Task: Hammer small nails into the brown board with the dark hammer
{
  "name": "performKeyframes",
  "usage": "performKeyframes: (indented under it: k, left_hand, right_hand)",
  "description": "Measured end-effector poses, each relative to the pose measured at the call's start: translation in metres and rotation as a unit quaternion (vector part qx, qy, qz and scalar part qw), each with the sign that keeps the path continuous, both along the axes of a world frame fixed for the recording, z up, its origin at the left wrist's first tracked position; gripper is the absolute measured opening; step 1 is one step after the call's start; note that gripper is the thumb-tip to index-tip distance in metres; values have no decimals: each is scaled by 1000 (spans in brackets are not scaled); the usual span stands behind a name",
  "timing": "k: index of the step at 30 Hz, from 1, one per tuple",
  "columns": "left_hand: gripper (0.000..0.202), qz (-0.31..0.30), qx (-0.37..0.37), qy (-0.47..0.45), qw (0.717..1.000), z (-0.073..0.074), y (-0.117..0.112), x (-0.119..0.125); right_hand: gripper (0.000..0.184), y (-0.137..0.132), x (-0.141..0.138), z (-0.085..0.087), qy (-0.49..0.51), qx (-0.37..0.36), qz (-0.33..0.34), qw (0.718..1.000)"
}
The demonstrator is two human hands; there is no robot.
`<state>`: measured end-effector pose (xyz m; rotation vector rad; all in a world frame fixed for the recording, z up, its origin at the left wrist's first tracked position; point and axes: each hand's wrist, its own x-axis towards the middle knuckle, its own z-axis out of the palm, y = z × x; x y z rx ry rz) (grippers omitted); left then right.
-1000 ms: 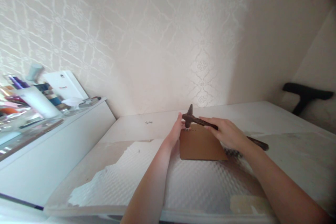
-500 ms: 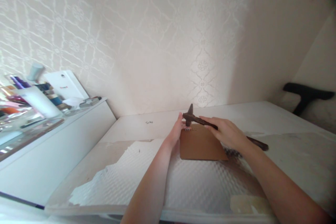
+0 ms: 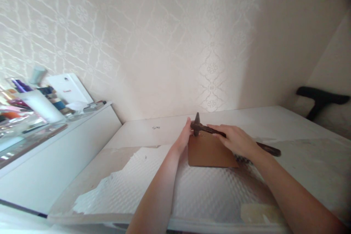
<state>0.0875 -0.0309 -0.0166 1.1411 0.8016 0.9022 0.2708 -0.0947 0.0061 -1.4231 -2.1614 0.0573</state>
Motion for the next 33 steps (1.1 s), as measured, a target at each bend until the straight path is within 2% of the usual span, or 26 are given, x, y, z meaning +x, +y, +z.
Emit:
performKeyframes:
  k: [6, 11, 17, 22, 27, 33]
  left_hand:
    - [70, -5, -11, 16, 1000, 1, -1, -1]
    - [67, -5, 6, -10, 1000, 3, -4, -1]
    - [70, -4, -42, 15, 999, 1, -1, -1]
    - [68, -11, -13, -24, 1000, 1, -2, 0]
    - [74, 1, -38, 15, 999, -2, 1, -1]
    - [72, -4, 12, -7, 1000, -1, 0, -1]
  right_hand:
    - [43, 2, 2, -1, 23, 14, -7, 1000]
    - [41, 2, 3, -1, 9, -9, 0, 1000]
    - [42, 0, 1, 0, 10, -1, -22, 1000]
    - [41, 0, -1, -1, 1, -4, -4, 1000]
    - [42, 0, -2, -1, 13, 2, -16, 1000]
    - [41, 1, -1, -1, 18, -10, -4, 1000]
